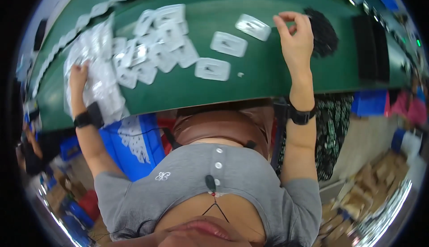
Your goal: The person picks up a white plastic base and a black component by hand, fits the component into the base, and places the assembled unit onto the conveyor belt, repeating the process.
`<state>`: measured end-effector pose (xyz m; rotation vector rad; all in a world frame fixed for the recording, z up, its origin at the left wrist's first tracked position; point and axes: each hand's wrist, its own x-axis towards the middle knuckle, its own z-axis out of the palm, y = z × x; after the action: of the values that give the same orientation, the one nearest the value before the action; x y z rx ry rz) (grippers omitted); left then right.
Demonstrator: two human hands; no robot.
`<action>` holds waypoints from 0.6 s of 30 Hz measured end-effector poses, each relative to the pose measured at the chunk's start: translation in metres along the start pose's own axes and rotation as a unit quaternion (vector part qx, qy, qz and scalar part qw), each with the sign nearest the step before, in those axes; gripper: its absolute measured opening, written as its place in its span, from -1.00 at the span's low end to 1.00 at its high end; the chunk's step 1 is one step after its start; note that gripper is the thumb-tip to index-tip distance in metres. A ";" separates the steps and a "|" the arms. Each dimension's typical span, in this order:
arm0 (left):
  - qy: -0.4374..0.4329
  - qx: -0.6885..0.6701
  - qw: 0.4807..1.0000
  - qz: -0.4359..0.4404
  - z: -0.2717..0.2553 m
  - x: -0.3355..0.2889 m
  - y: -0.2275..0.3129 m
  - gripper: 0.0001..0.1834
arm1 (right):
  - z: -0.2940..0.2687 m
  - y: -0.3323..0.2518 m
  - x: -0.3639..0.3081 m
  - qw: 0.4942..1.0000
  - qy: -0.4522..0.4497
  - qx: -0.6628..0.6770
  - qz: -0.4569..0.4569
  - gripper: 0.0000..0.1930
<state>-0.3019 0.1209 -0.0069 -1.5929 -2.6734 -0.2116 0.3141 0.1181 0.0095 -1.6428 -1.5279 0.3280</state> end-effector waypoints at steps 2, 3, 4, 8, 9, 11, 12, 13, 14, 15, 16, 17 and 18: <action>-0.017 0.007 1.000 -0.008 0.005 0.005 -0.015 -0.43 | -0.025 0.010 -0.005 0.994 0.080 0.063 0.032 -0.83; 0.013 0.034 0.999 0.015 0.006 0.002 -0.017 -0.46 | -0.037 0.017 -0.010 0.987 0.118 0.099 0.049 -0.84; 0.046 0.059 0.997 0.037 0.005 -0.001 -0.020 -0.49 | -0.049 0.021 -0.017 0.985 0.142 0.077 0.068 -0.82; 0.132 0.133 0.977 0.104 -0.015 -0.024 -0.018 -0.63 | -0.074 0.050 -0.047 0.989 0.130 -0.018 0.063 -0.86; 0.133 0.128 0.976 0.113 -0.025 -0.034 -0.009 -0.63 | -0.073 0.050 -0.052 0.992 0.117 -0.027 0.049 -0.88; 0.237 0.004 0.961 0.146 -0.043 -0.051 0.017 -0.72 | -0.068 0.054 -0.056 0.995 0.080 -0.051 0.020 -0.89; 0.235 0.002 0.960 0.155 -0.044 -0.058 0.035 -0.72 | -0.065 0.054 -0.056 0.995 0.070 -0.063 0.025 -0.89; 0.154 -0.202 0.960 0.119 -0.050 -0.070 0.053 -0.77 | -0.064 0.052 -0.057 0.995 0.061 -0.073 0.028 -0.90; 0.061 -0.396 0.913 0.076 -0.053 -0.085 0.071 -0.77 | -0.063 0.056 -0.058 0.993 0.059 -0.101 0.034 -0.87; 0.058 -0.398 0.912 0.084 -0.054 -0.103 0.095 -0.77 | -0.060 0.054 -0.059 0.989 0.058 -0.107 0.084 -0.82; 0.044 -0.470 0.871 0.133 -0.046 -0.120 0.128 -0.72 | -0.058 0.056 -0.062 0.983 0.063 -0.152 0.077 -0.80; 0.031 -0.535 0.825 0.178 -0.046 -0.139 0.157 -0.65 | -0.055 0.056 -0.063 0.977 0.066 -0.191 0.070 -0.78; -0.005 -0.562 0.805 0.187 -0.048 -0.159 0.183 -0.60 | -0.050 0.058 -0.063 0.976 0.090 -0.188 0.063 -0.78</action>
<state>-0.0684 0.0620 0.0456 -2.2159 -2.1317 -2.0371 0.3748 0.0467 -0.0239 -2.0088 -1.4109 -0.0514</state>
